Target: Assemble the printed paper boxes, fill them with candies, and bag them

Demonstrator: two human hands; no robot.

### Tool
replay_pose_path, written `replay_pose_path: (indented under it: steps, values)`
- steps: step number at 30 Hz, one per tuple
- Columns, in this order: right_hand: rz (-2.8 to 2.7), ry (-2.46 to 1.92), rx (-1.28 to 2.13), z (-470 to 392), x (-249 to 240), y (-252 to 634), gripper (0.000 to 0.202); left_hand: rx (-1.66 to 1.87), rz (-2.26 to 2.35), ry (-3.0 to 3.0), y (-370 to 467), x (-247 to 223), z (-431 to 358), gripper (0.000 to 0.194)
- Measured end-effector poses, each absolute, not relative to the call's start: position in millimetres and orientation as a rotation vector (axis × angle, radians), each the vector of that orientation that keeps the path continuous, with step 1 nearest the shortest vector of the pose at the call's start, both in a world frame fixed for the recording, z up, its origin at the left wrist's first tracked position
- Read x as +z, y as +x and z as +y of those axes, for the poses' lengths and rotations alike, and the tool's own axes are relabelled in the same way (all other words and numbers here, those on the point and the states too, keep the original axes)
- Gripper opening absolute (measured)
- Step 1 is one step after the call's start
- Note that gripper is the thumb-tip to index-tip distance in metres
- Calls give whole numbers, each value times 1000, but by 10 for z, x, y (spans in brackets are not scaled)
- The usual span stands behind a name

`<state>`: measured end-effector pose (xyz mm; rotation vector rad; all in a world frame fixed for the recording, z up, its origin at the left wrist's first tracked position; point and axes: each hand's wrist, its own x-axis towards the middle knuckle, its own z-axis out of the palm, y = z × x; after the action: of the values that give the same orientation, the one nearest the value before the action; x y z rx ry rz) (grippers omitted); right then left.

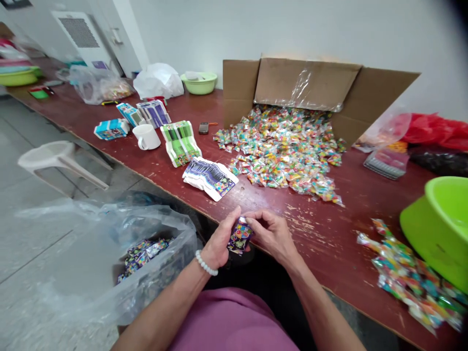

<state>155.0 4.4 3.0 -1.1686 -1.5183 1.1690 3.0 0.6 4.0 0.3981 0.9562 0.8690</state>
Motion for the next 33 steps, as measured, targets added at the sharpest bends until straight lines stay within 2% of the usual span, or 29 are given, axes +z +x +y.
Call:
replay_pose_path:
  steps: [5,6,9,11,13,15,17,21,24,28,30,33]
  values:
    - [-1716,-1043,953,-48,-33,1492,13,822,843,224,-1,2,57,23]
    - [-1743,-1045,923,-66,-71,1463,17,841,842,217,8,6,56,21]
    - [-1858,-1022,879,-117,-192,1354,53,947,881,216,-6,40,48,19]
    - [-1917,-1010,847,-138,-264,1302,83,1032,951,291,-128,67,56,28]
    - [-1910,-1069,823,-127,-334,1306,96,1156,1132,465,-395,86,52,40]
    - [-1852,-1188,816,-78,-417,1378,89,1297,1437,693,-784,99,3,49]
    - [-1780,-1291,792,-5,-513,1493,74,1351,1744,866,-1206,100,-80,53]
    - [-1670,-1452,678,115,-687,1670,51,1284,1928,1033,-1654,54,-145,41]
    - [-1658,-1539,588,136,-742,1680,41,1151,1970,1330,-1406,-7,35,36]
    - [-1669,-1508,574,112,-736,1669,34,596,2297,2027,-790,-117,533,48]
    - [-1657,-1480,589,104,-733,1680,32,404,2395,2126,-608,-176,761,53]
    - [-1645,-1446,602,107,-745,1697,30,341,2396,2172,-543,-237,948,54]
